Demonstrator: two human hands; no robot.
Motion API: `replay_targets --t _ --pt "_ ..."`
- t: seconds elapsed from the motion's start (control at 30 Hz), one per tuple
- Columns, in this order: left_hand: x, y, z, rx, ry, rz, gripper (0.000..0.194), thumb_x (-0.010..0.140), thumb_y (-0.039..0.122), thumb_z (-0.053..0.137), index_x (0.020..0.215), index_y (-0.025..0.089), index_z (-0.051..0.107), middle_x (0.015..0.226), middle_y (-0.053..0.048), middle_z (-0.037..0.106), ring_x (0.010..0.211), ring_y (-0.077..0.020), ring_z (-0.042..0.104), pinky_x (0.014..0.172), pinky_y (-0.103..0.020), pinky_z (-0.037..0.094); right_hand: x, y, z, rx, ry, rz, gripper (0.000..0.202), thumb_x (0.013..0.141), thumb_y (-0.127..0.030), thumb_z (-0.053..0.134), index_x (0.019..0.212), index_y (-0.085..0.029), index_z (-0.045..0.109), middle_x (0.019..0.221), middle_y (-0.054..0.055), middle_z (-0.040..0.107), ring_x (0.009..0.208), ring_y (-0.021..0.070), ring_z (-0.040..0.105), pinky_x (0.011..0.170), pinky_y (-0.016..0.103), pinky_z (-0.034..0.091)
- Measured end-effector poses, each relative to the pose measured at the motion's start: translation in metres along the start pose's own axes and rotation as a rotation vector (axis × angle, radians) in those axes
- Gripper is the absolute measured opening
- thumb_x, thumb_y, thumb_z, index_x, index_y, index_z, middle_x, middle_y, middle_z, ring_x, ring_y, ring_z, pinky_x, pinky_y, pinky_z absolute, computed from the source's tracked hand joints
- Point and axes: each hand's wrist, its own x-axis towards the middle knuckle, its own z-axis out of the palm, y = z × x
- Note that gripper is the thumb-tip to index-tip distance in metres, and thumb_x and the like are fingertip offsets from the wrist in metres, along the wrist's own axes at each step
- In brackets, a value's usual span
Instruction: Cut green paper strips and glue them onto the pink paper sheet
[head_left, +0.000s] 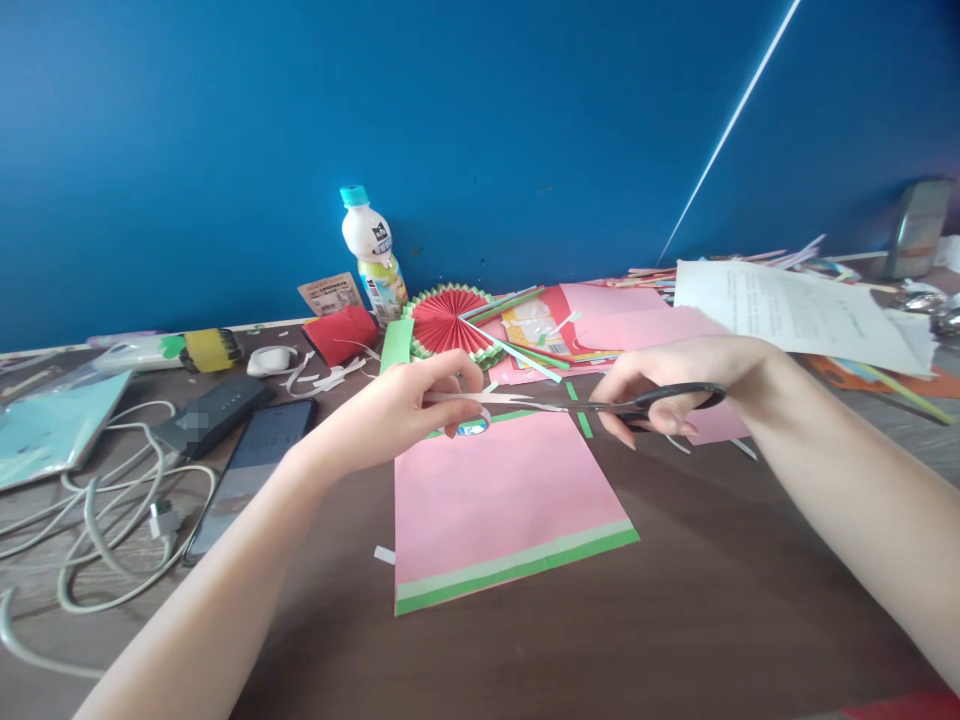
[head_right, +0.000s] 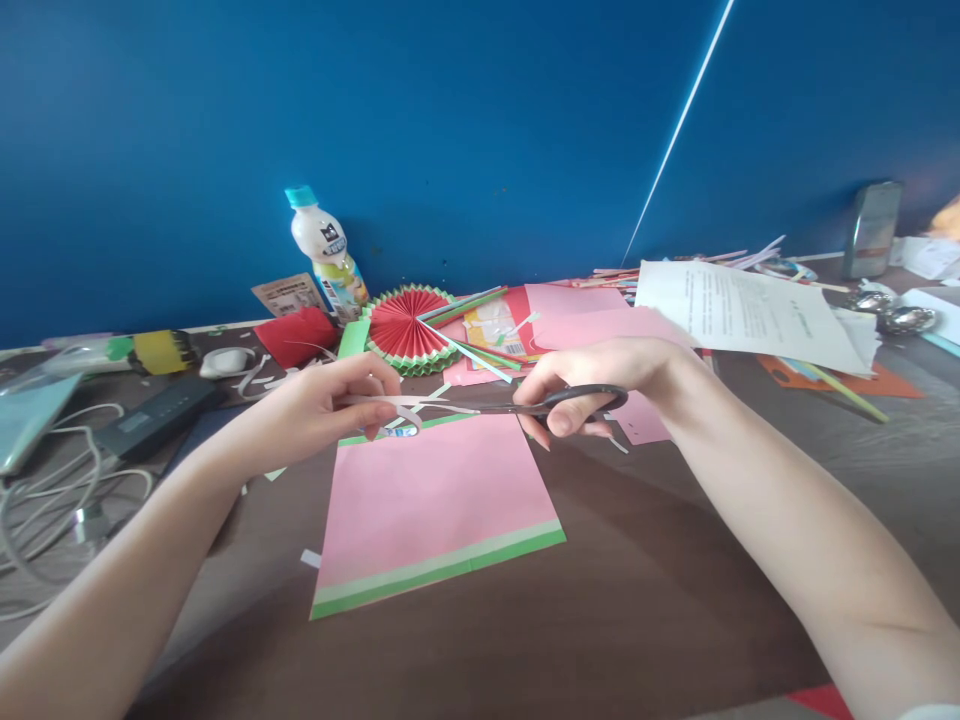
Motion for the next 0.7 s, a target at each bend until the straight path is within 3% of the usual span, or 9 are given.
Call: replay_targets --t 0.27,0.4,0.7 --pt "0.0005 0.0005 0.0008 0.011 -0.005 0.000 0.016 0.082 0.038 0.048 0.086 0.022 0.049 0.062 0.006 0.061 0.056 -0.0092 0.055 0.052 -0.019 0.039 0.0015 -0.0058 0.0046 -0.017 0.059 -0.008 0.058 0.062 -0.067 0.059 0.080 -0.012 0.055 0.044 -0.007 0.045 0.035 0.0053 0.044 0.032 0.014 0.031" --pt "0.0000 0.0015 0.0021 0.016 0.007 -0.003 0.013 0.082 0.035 0.048 0.084 0.023 0.050 0.062 0.007 0.061 0.055 -0.0084 0.055 0.052 -0.018 0.038 0.0017 -0.0083 0.0058 0.026 0.068 0.019 0.058 0.061 -0.067 0.060 0.079 -0.012 0.055 0.045 -0.008 0.042 0.038 0.0064 0.047 0.033 0.014 0.035" --pt "0.0001 0.0002 0.0017 0.081 0.035 0.007 0.012 0.081 0.035 0.049 0.084 0.023 0.051 0.060 0.008 0.059 0.051 -0.0080 0.051 0.050 -0.017 0.035 -0.0006 -0.0053 0.0040 0.008 0.059 0.004 0.053 0.066 -0.062 0.059 0.082 -0.012 0.055 0.047 -0.007 0.043 0.039 0.0053 0.047 0.033 0.013 0.030"
